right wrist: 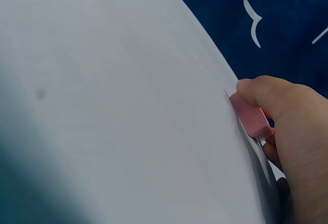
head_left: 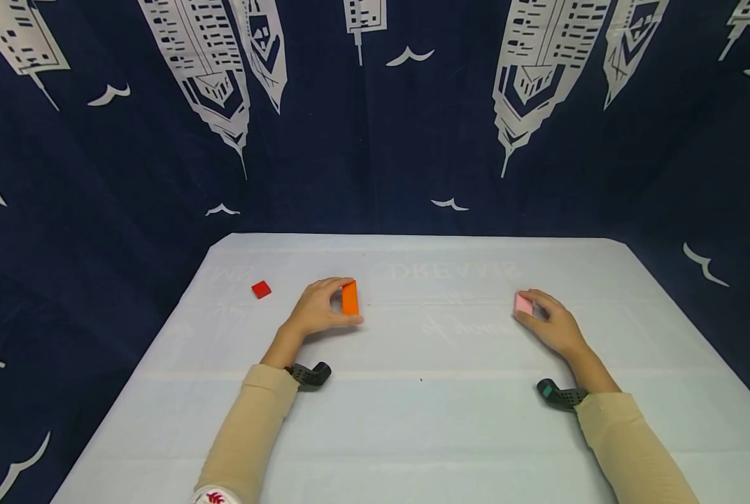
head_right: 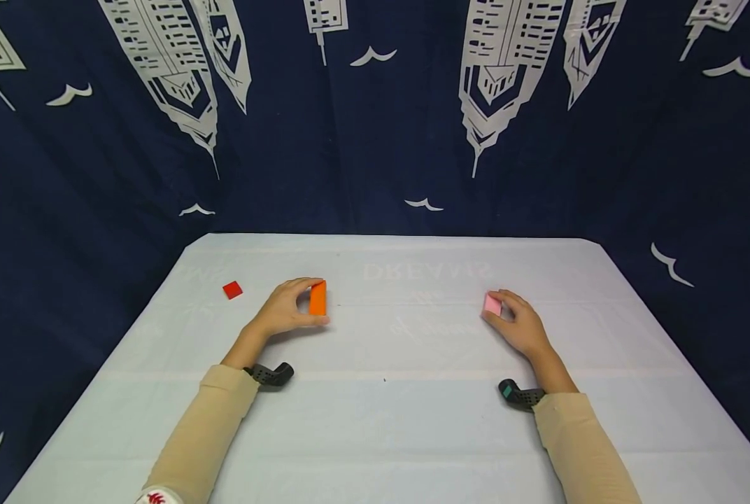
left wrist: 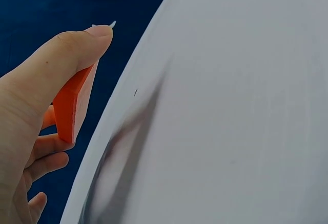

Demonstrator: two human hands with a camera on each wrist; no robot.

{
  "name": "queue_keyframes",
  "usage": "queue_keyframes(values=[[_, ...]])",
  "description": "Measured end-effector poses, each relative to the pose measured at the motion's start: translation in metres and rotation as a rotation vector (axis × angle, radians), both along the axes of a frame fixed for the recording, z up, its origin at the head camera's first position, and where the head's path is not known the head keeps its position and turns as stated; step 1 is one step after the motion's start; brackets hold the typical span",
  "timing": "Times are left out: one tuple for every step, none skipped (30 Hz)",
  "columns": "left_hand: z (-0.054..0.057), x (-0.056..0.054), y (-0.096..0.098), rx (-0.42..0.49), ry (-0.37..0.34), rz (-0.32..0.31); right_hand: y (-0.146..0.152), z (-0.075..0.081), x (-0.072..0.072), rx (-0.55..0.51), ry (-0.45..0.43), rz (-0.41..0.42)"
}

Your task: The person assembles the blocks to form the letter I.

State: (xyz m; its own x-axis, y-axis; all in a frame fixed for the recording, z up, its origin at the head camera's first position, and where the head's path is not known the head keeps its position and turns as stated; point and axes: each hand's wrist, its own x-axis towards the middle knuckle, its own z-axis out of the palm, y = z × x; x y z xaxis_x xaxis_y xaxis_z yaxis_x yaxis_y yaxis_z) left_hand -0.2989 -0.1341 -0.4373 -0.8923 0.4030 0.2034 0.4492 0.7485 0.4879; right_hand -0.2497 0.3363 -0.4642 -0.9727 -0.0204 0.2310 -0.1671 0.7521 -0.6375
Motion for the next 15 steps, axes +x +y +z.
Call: queue_keyframes(values=[[0.0,0.0,0.001,0.003,0.001,-0.003,0.0,0.0,0.0,0.0,-0.003,-0.001],[0.0,0.0,0.002,0.005,0.002,-0.006,-0.001,0.0,0.0,-0.001,-0.005,-0.002],[0.0,0.0,0.004,0.005,0.001,-0.007,-0.001,0.0,0.0,0.006,-0.005,-0.01],[0.0,0.001,0.005,0.007,0.0,-0.009,-0.001,0.0,0.0,0.005,-0.008,-0.012],[0.001,0.001,0.006,0.007,0.0,-0.012,-0.001,0.0,0.0,0.006,-0.009,-0.013],[0.001,0.001,0.008,0.007,-0.002,-0.012,-0.001,0.0,0.0,0.008,-0.008,-0.013],[0.001,0.001,0.009,0.007,-0.003,-0.013,-0.001,0.0,0.0,0.01,-0.006,-0.013],[0.001,0.0,0.01,0.007,-0.002,-0.013,-0.001,0.0,0.0,0.011,-0.006,-0.013],[0.001,0.0,0.011,0.007,0.0,-0.015,-0.001,-0.001,-0.001,0.014,-0.003,-0.012],[0.001,-0.001,0.013,0.006,0.004,-0.017,-0.001,-0.001,-0.001,0.008,-0.003,-0.006],[0.001,-0.001,0.014,0.007,0.006,-0.019,-0.001,-0.001,0.0,0.01,0.0,-0.006],[0.001,-0.001,0.015,0.007,0.008,-0.021,-0.001,-0.001,0.0,0.009,0.001,-0.006],[0.0,-0.001,0.016,0.008,0.012,-0.024,0.0,-0.001,0.0,0.01,0.001,-0.007],[0.0,-0.001,0.017,0.007,0.015,-0.026,0.0,-0.001,0.0,0.007,-0.002,-0.008],[0.0,-0.001,0.019,0.006,0.016,-0.028,0.0,-0.001,0.0,0.009,0.0,-0.009]])
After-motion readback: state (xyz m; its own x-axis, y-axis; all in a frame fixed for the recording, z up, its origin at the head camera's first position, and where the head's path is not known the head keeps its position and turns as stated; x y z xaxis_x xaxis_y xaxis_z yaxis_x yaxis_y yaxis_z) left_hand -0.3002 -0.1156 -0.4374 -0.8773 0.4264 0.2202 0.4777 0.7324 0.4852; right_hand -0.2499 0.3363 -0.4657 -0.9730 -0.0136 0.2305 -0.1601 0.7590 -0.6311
